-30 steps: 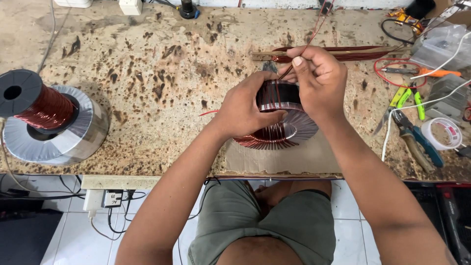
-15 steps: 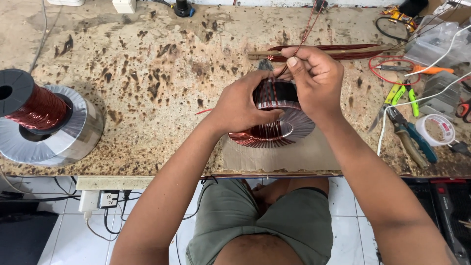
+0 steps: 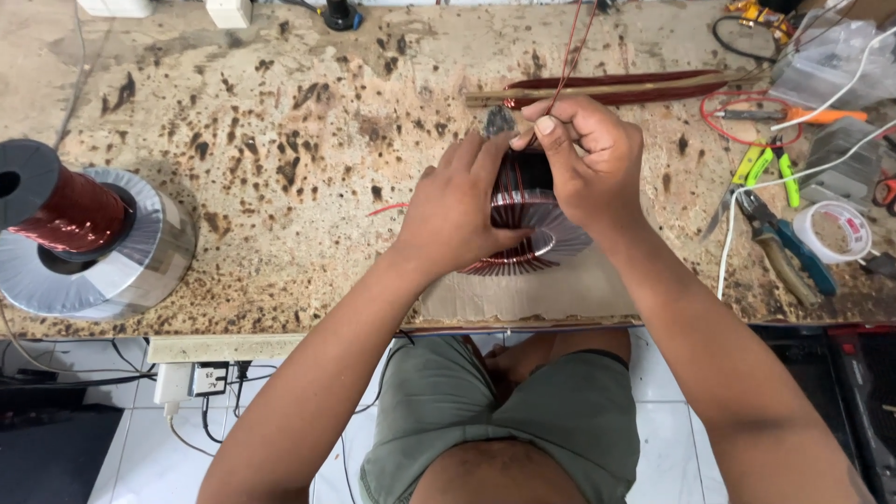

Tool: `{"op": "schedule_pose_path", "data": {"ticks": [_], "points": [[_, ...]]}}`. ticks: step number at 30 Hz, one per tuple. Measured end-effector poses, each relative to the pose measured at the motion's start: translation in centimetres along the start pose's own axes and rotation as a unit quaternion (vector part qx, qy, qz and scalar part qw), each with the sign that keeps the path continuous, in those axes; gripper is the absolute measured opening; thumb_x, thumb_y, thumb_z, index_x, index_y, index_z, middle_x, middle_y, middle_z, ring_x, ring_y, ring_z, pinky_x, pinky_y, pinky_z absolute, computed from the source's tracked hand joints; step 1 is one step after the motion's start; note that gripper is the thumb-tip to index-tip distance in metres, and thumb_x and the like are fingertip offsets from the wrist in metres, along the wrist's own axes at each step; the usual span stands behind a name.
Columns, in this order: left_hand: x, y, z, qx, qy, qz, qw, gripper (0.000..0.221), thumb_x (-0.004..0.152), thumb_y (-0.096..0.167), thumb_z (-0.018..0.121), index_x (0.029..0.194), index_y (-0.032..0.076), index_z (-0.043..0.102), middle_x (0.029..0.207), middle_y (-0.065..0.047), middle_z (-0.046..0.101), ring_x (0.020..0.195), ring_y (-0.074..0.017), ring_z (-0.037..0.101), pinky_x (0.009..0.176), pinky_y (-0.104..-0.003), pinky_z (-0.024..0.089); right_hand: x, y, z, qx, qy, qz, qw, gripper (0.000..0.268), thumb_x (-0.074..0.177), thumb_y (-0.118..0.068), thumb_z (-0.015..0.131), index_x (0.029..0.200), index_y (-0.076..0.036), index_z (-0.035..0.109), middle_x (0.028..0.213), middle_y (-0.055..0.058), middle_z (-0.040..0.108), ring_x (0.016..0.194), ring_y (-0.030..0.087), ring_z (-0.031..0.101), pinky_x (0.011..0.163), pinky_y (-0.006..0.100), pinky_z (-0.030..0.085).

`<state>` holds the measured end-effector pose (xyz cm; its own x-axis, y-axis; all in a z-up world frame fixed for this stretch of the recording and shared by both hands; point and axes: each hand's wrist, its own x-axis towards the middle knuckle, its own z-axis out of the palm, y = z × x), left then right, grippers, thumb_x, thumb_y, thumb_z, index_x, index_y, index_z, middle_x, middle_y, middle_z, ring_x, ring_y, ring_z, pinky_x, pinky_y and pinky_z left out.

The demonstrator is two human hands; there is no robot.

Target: Manually winding copper wire around a toroidal transformer core on a workbench.

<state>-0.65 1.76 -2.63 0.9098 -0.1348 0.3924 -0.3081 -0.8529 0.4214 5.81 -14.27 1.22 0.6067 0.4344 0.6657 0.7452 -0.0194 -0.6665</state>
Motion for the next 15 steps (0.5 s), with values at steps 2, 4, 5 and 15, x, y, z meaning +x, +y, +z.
{"op": "schedule_pose_path", "data": {"ticks": [2, 4, 5, 15], "points": [[0.4, 0.4, -0.1, 0.010, -0.020, -0.053, 0.998, 0.104, 0.060, 0.046, 0.098, 0.143, 0.012, 0.044, 0.120, -0.013, 0.055, 0.107, -0.0390, 0.059, 0.065, -0.055, 0.055, -0.4, -0.1, 0.0, -0.024, 0.001, -0.036, 0.999, 0.028, 0.113, -0.019, 0.052, 0.109, 0.006, 0.065, 0.092, 0.015, 0.073, 0.094, 0.027, 0.074, 0.093, 0.040, 0.063], [0.4, 0.4, -0.1, 0.029, -0.034, -0.059, 0.997, 0.105, 0.062, 0.048, 0.096, 0.147, 0.014, 0.044, 0.118, -0.011, 0.055, 0.108, -0.0355, 0.060, 0.073, -0.056, 0.058, -1.2, -0.1, 0.4, -0.023, 0.026, -0.062, 0.997, 0.027, 0.112, -0.013, 0.051, 0.105, 0.007, 0.068, 0.084, 0.018, 0.072, 0.077, 0.025, 0.069, 0.079, 0.037, 0.059], [0.3, 0.5, -0.1, 0.047, -0.049, -0.067, 0.995, 0.105, 0.065, 0.051, 0.094, 0.150, 0.016, 0.045, 0.115, -0.008, 0.055, 0.109, -0.0320, 0.061, 0.081, -0.057, 0.061, -1.7, 0.0, 0.7, -0.021, 0.049, -0.086, 0.995, 0.028, 0.111, -0.007, 0.050, 0.101, 0.009, 0.071, 0.075, 0.021, 0.072, 0.060, 0.023, 0.063, 0.065, 0.034, 0.054], [0.1, 1.6, -1.4, 0.049, -0.042, -0.078, 0.995, 0.105, 0.061, 0.048, 0.098, 0.148, 0.015, 0.048, 0.114, -0.012, 0.057, 0.106, -0.0362, 0.064, 0.077, -0.062, 0.061, -8.3, -4.5, 2.6, 0.061, 0.137, -0.067, 0.986, 0.028, 0.109, -0.007, 0.043, 0.094, 0.011, 0.059, 0.082, 0.020, 0.068, 0.087, 0.036, 0.074, 0.101, 0.055, 0.055]]}}
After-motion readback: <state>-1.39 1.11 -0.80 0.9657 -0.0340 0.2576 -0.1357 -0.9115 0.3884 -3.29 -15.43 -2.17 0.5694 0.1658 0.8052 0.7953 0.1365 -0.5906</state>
